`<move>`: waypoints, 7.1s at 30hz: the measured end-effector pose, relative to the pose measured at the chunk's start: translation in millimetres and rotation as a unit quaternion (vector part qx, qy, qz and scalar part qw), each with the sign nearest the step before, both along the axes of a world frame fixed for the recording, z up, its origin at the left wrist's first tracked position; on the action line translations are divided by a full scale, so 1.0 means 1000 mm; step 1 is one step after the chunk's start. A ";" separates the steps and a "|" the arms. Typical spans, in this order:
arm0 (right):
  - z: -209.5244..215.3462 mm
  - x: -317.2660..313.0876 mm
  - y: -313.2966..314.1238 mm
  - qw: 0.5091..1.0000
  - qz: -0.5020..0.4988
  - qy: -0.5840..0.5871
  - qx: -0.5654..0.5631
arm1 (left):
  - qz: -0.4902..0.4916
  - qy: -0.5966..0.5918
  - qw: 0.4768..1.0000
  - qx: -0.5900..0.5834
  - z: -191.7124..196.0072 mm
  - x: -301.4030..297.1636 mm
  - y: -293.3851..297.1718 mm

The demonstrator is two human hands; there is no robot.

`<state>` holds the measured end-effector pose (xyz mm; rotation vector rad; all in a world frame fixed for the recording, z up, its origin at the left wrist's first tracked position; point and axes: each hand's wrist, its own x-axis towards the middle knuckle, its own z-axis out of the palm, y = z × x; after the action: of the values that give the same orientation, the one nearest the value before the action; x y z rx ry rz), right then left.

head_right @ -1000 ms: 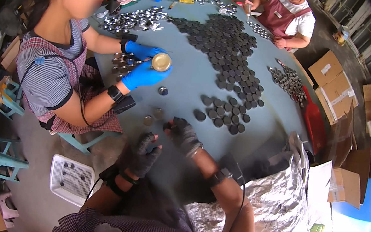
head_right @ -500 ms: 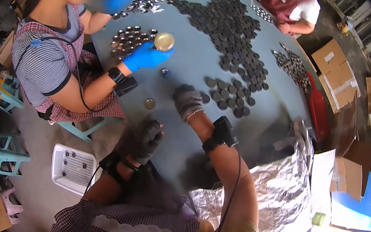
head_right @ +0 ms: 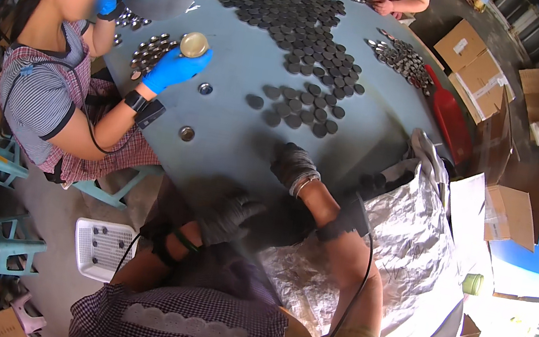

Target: Manually assembling and gluing small metal caps to circular black components on a work table.

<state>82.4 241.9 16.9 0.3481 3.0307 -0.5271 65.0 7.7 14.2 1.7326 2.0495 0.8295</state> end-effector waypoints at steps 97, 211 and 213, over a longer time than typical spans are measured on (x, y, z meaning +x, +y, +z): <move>0.055 0.037 0.011 0.988 -0.130 0.083 -0.024 | 0.069 -0.019 0.994 0.085 0.012 0.022 0.042; -0.014 -0.024 0.122 0.959 -0.252 0.102 0.085 | 0.211 0.147 0.962 -0.091 0.005 -0.143 0.200; -0.016 -0.035 0.138 0.953 -0.271 0.096 0.094 | 0.207 0.145 0.965 -0.076 0.005 -0.157 0.220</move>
<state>47.2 379.9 0.9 1.2288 3.1566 -0.3009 -91.5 228.1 19.0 1.4294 2.6517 0.5281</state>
